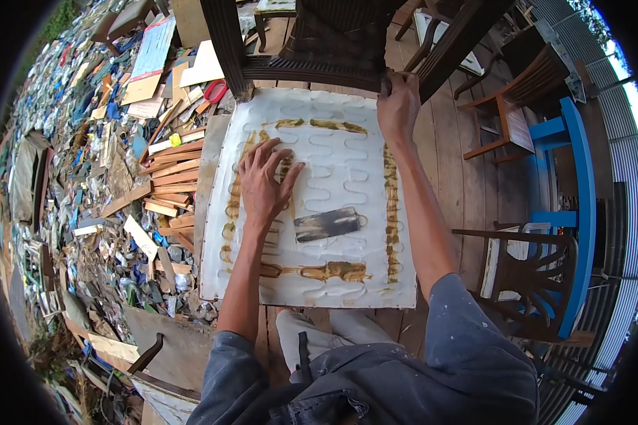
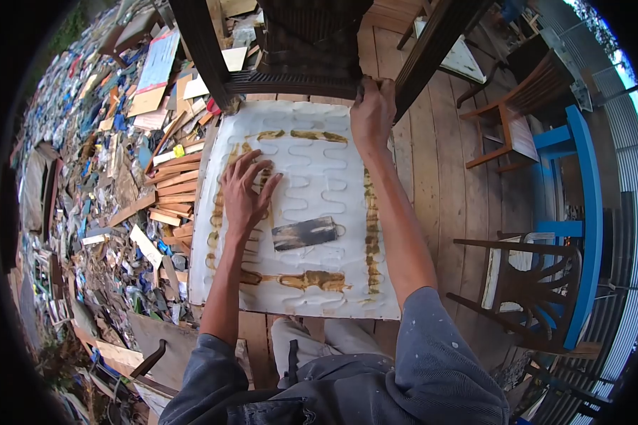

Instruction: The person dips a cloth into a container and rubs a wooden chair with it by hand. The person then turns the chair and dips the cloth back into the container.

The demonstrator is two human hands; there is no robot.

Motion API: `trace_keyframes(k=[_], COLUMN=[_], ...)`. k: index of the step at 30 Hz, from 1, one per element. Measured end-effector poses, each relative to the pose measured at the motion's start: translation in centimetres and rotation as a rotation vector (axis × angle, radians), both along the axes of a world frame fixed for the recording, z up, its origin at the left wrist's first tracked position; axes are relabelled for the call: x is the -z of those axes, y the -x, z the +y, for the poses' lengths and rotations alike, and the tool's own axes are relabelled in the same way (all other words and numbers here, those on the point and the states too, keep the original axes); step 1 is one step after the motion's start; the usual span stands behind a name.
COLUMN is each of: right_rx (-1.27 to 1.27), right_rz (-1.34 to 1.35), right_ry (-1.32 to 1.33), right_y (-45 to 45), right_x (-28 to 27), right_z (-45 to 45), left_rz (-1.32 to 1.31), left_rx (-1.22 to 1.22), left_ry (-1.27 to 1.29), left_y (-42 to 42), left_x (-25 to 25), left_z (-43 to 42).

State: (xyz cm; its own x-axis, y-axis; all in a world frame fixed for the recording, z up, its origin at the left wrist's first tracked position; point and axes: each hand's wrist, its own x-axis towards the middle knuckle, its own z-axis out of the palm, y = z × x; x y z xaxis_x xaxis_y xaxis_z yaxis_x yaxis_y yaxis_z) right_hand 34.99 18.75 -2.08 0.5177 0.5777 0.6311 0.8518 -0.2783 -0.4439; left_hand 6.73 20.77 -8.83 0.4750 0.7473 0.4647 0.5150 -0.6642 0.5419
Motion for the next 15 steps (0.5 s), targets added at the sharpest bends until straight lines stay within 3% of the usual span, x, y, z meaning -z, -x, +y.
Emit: trace_keyframes(k=[2,9,12,15], right_rx=[-0.022,-0.062,0.024,-0.102], right_rz=[-0.109,0.022,-0.161,-0.324], right_ry=[0.062,-0.081,-0.058,-0.012], right_y=[-0.5,-1.0,0.6,0.8], right_x=[0.4,-0.4,1.6,2.8], right_z=[-1.1,-1.7,-0.3,-0.1], left_rz=[-0.006,-0.029,-0.023,-0.037], left_rx=[0.004,0.002,-0.01,-0.012], left_ry=[0.004,0.029,0.018,0.034], left_y=[0.1,0.1,0.1,0.1], left_x=[0.2,0.4,0.3,0.3], left_z=[0.1,0.2,0.1,0.1])
